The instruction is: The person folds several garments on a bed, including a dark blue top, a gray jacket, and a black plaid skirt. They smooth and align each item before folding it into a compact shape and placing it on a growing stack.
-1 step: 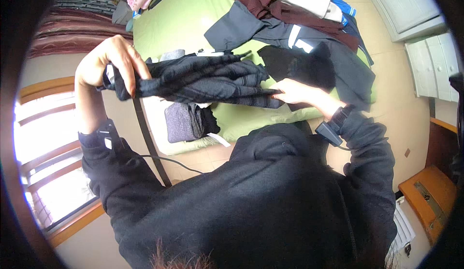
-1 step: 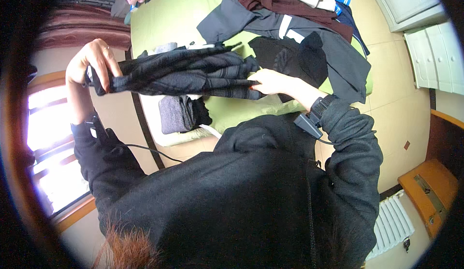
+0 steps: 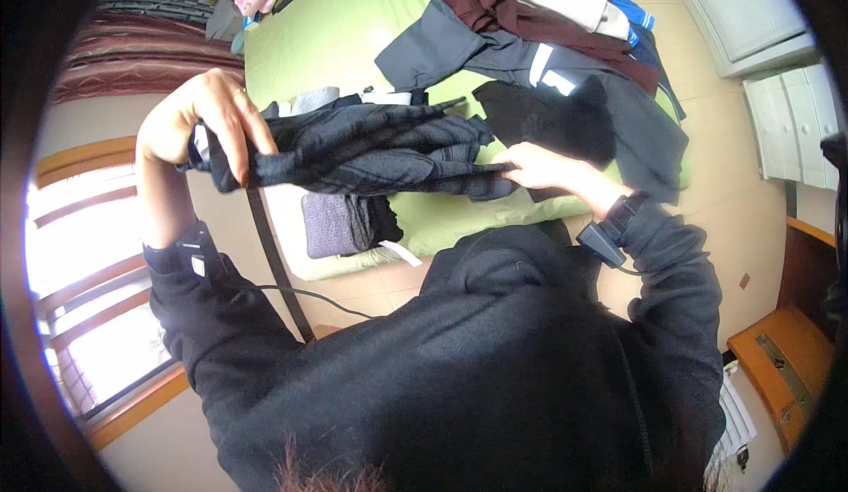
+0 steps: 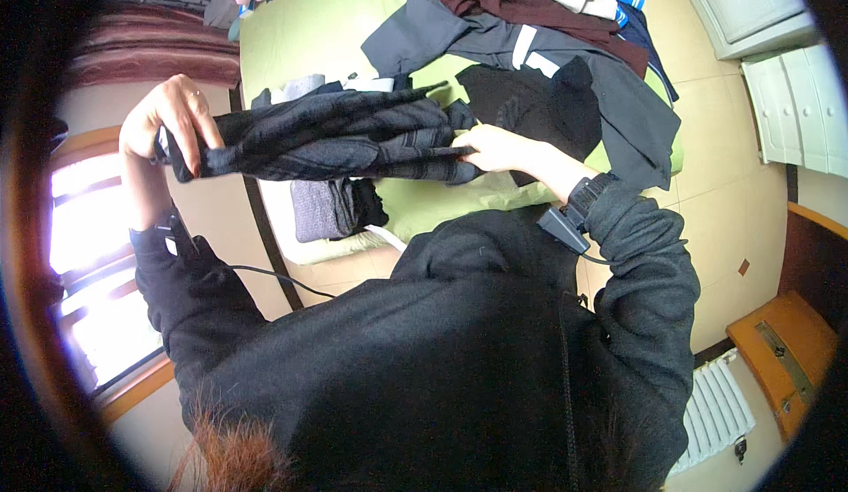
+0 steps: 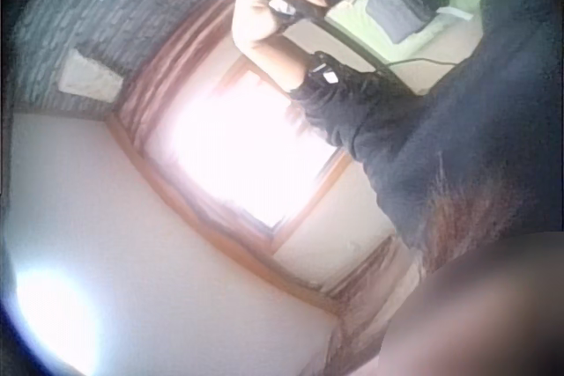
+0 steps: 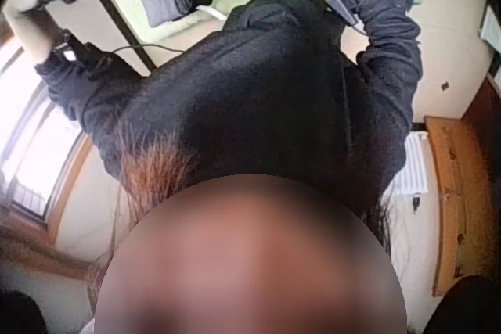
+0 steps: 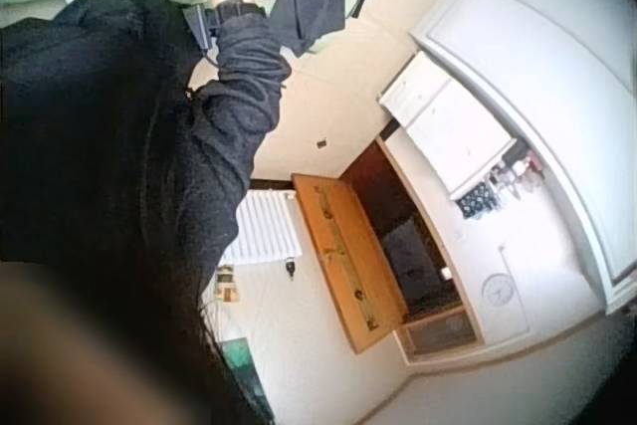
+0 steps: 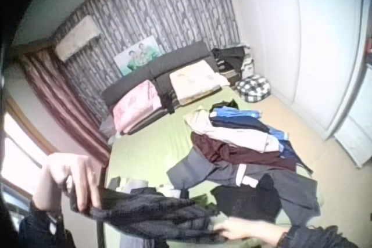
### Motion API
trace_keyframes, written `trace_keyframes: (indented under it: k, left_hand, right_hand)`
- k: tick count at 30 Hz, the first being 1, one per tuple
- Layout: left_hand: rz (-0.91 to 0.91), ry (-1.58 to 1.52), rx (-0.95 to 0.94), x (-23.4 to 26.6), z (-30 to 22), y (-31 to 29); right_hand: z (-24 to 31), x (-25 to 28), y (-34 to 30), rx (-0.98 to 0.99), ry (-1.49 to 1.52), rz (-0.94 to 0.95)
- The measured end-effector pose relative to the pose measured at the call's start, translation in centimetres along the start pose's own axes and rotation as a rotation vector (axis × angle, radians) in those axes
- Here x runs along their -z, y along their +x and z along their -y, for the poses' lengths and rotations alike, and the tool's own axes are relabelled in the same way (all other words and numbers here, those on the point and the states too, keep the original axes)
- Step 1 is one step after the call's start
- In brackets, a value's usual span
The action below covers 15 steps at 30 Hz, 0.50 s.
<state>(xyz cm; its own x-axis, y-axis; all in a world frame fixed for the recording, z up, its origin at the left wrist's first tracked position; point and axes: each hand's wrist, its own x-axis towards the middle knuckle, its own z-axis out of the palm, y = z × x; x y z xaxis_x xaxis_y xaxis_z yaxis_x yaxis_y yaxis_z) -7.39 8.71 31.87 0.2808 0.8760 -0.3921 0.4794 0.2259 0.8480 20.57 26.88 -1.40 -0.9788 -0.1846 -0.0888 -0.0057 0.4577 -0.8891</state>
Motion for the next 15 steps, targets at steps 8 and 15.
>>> trace_keyframes:
  k: [8,15]
  left_hand:
    - [-1.333,0.238,0.314,-9.0,3.4,-9.6]
    - [-1.215,0.121,0.395,-9.1,5.2,-13.3]
  right_hand:
    - [-4.1,-6.0,3.0,0.090,-0.155,-0.090]
    - [-0.5,-13.5,1.6,0.226,-0.626,-0.062]
